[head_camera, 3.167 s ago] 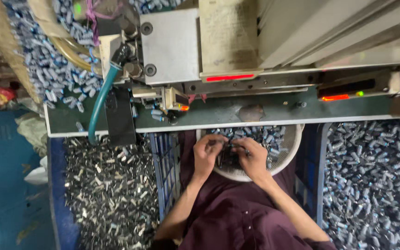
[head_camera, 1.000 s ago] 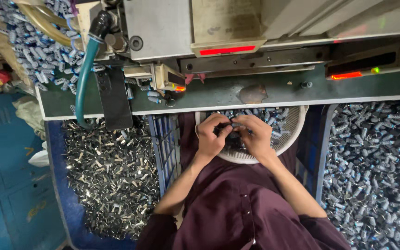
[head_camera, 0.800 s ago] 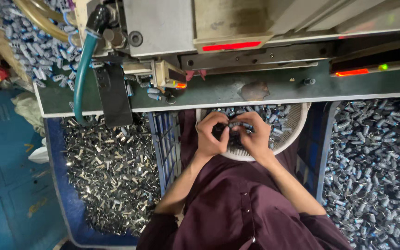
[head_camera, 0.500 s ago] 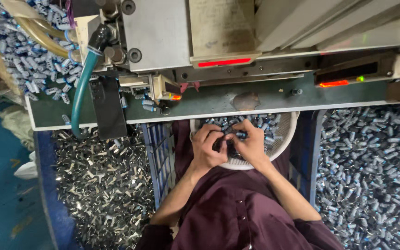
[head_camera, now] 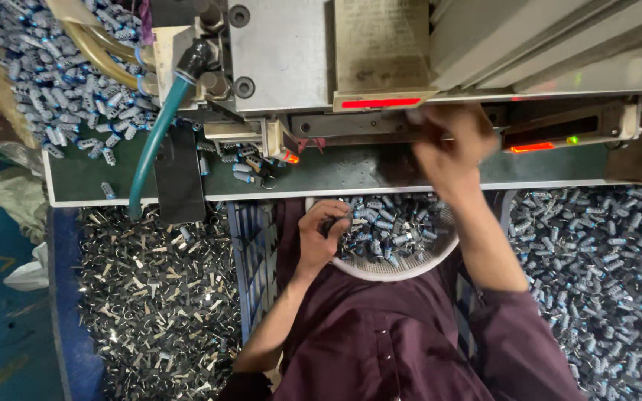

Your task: The person assembles small keychains by hand, picking components from a blue bin and placing them into a white basket. They repeatedly pick up parts, attach them, and place the finished keychains into the basket.

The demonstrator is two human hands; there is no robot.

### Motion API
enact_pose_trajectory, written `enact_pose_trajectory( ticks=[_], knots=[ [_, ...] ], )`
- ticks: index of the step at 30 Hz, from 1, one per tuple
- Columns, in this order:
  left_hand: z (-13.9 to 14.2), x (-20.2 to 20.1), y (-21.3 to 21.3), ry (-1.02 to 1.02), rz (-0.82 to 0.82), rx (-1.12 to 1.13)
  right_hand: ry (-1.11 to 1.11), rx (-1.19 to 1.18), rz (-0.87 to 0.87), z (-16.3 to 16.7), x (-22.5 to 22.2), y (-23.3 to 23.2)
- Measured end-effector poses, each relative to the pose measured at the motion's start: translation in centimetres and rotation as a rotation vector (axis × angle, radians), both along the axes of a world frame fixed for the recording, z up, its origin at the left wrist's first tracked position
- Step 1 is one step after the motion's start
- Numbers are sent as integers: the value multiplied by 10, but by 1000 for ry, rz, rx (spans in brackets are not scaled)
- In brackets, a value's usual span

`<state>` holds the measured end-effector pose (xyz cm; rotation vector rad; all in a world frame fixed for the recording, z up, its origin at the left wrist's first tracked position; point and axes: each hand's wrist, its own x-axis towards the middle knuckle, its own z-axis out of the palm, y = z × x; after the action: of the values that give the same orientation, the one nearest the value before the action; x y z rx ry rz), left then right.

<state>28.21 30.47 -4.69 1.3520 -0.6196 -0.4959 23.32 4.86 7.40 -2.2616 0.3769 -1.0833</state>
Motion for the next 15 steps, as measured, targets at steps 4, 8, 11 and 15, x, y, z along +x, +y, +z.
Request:
enact_pose_trajectory(
  ticks=[4,8,11,15],
  knots=[
    [-9,0,3,207,5,-63,118,-217,49,9,22,-16],
    [-19,-2,2,211,10,-75,173,-158,41,26,19,-12],
    [-23,-4,1,195,-6,-77,199,-287,39,37,-10,0],
    [-23,-4,1,222,15,-127,-19,-101,210,0,-43,69]
  ],
)
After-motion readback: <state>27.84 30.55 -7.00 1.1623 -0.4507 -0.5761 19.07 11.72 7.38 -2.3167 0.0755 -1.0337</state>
